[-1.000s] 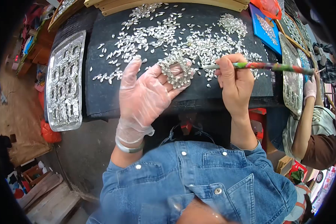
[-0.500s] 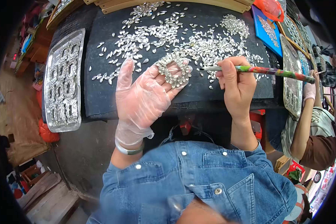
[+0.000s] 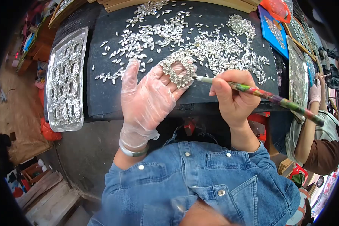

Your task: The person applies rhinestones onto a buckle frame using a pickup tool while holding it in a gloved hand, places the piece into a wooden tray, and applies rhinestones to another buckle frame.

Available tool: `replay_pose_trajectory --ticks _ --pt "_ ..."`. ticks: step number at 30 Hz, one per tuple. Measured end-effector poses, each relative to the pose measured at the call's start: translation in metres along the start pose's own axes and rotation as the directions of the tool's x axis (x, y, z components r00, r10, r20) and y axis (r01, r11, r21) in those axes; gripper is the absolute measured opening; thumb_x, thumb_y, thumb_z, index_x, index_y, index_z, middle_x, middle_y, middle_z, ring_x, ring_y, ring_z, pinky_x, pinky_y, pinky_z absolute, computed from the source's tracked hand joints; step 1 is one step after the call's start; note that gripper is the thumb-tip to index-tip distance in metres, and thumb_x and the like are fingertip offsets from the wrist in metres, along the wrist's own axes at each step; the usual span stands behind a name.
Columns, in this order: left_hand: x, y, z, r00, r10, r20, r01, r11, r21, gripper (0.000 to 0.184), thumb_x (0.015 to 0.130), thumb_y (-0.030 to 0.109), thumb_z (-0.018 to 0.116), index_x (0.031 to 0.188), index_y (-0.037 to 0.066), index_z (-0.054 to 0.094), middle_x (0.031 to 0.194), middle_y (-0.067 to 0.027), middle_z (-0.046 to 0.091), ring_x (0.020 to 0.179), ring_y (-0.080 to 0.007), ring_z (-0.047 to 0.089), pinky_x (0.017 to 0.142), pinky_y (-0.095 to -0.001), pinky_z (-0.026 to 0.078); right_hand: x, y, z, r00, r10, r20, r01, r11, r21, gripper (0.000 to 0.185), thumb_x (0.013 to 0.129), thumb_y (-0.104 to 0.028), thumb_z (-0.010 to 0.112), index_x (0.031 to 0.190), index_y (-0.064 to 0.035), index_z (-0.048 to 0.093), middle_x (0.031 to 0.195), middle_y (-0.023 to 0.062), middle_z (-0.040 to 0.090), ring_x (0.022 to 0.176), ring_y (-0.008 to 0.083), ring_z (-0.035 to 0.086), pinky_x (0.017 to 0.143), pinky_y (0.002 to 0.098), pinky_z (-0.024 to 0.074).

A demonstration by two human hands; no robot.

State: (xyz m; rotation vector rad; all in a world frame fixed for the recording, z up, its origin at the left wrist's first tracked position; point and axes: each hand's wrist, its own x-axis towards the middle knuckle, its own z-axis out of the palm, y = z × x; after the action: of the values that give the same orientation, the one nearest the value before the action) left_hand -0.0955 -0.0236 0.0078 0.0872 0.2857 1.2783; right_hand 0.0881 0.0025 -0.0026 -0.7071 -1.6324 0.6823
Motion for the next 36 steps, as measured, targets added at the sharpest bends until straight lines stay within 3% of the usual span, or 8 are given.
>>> replay_pose_trajectory --ticks 6,12,17,21,26,27,31,36 --pt "-0.001 -0.001 -0.002 1.0 0.001 0.014 -0.002 1.0 0.016 0.082 0.096 0.05 0.034 0.143 -0.014 0.013 0.148 -0.0364 0.014 0.14 -0.045 0.016 0.118 -0.0502 0.01 -0.002 -0.004 0.005 0.998 0.052 -0.037 -0.054 0.997 -0.047 0.016 0.073 -0.003 0.079 0.079 -0.0037 0.064 0.071 0.0033 0.063 0.051 0.0092 0.047 0.046 0.0212 0.0383" --pt "-0.002 -0.003 -0.001 1.0 0.015 -0.016 -0.014 0.999 0.041 0.081 0.096 0.051 0.034 0.143 -0.012 0.014 0.149 -0.0354 0.015 0.14 -0.0424 0.019 0.118 -0.0494 0.012 0.0 0.0 0.001 0.991 -0.091 0.101 0.105 0.985 -0.139 0.014 0.081 0.003 0.069 0.089 -0.0017 0.059 0.071 0.0065 0.063 0.053 0.0103 0.052 0.05 0.0196 0.0392" --pt "-0.002 -0.001 -0.005 1.0 0.004 0.012 -0.004 1.0 0.024 0.081 0.096 0.051 0.035 0.143 -0.012 0.015 0.148 -0.0348 0.018 0.14 -0.041 0.022 0.118 -0.049 0.014 0.0 -0.003 0.007 1.0 -0.025 -0.01 0.024 0.999 -0.043 0.016 0.073 -0.004 0.079 0.079 -0.0033 0.064 0.07 0.0043 0.063 0.05 0.011 0.047 0.046 0.0221 0.0382" --pt "-0.002 0.0 -0.009 0.997 -0.034 0.069 0.037 0.998 -0.041 0.064 0.096 0.04 0.041 0.138 -0.007 0.03 0.141 -0.0275 0.038 0.13 -0.0346 0.041 0.114 -0.0463 0.025 0.0 -0.003 0.008 1.0 -0.002 -0.028 0.001 0.999 -0.04 0.015 0.075 -0.003 0.077 0.08 -0.0032 0.063 0.07 0.0038 0.062 0.05 0.0106 0.048 0.046 0.022 0.0382" --pt "-0.002 -0.002 -0.003 1.0 0.001 0.004 0.0 1.0 -0.024 0.08 0.096 0.049 0.036 0.143 -0.012 0.016 0.147 -0.0346 0.021 0.139 -0.0421 0.023 0.118 -0.05 0.013 -0.003 -0.001 -0.003 1.0 -0.025 -0.002 0.025 0.998 -0.062 0.009 0.087 -0.001 0.063 0.092 -0.0014 0.056 0.072 0.0074 0.06 0.054 0.0109 0.053 0.05 0.0204 0.0421" --pt "-0.002 -0.002 -0.003 1.0 -0.003 0.005 0.003 1.0 -0.026 0.08 0.096 0.049 0.036 0.143 -0.012 0.016 0.147 -0.0346 0.021 0.139 -0.0421 0.023 0.118 -0.05 0.013 -0.003 -0.001 -0.007 1.0 -0.024 -0.003 0.024 0.998 -0.066 0.009 0.087 -0.001 0.063 0.092 -0.0014 0.056 0.072 0.0074 0.06 0.054 0.0109 0.053 0.05 0.0204 0.0421" --pt "0.0 -0.004 -0.002 1.0 0.017 -0.004 -0.017 1.0 -0.004 0.078 0.095 0.047 0.038 0.142 -0.012 0.019 0.147 -0.0333 0.025 0.139 -0.0418 0.024 0.118 -0.051 0.013 -0.003 -0.003 -0.023 0.955 0.261 -0.141 -0.265 0.964 -0.011 0.005 0.09 -0.003 0.06 0.092 -0.0014 0.055 0.074 0.0073 0.058 0.054 0.0109 0.054 0.051 0.0206 0.044" --pt "0.016 -0.019 0.01 0.995 0.083 -0.054 -0.088 0.989 -0.115 0.077 0.094 0.046 0.039 0.141 -0.012 0.021 0.146 -0.0317 0.028 0.139 -0.0413 0.024 0.117 -0.0516 0.014 -0.006 0.001 -0.023 0.977 0.203 -0.061 -0.208 0.975 -0.083 0.004 0.091 -0.002 0.058 0.092 -0.0006 0.055 0.074 0.0065 0.057 0.055 0.0107 0.054 0.051 0.0203 0.045"
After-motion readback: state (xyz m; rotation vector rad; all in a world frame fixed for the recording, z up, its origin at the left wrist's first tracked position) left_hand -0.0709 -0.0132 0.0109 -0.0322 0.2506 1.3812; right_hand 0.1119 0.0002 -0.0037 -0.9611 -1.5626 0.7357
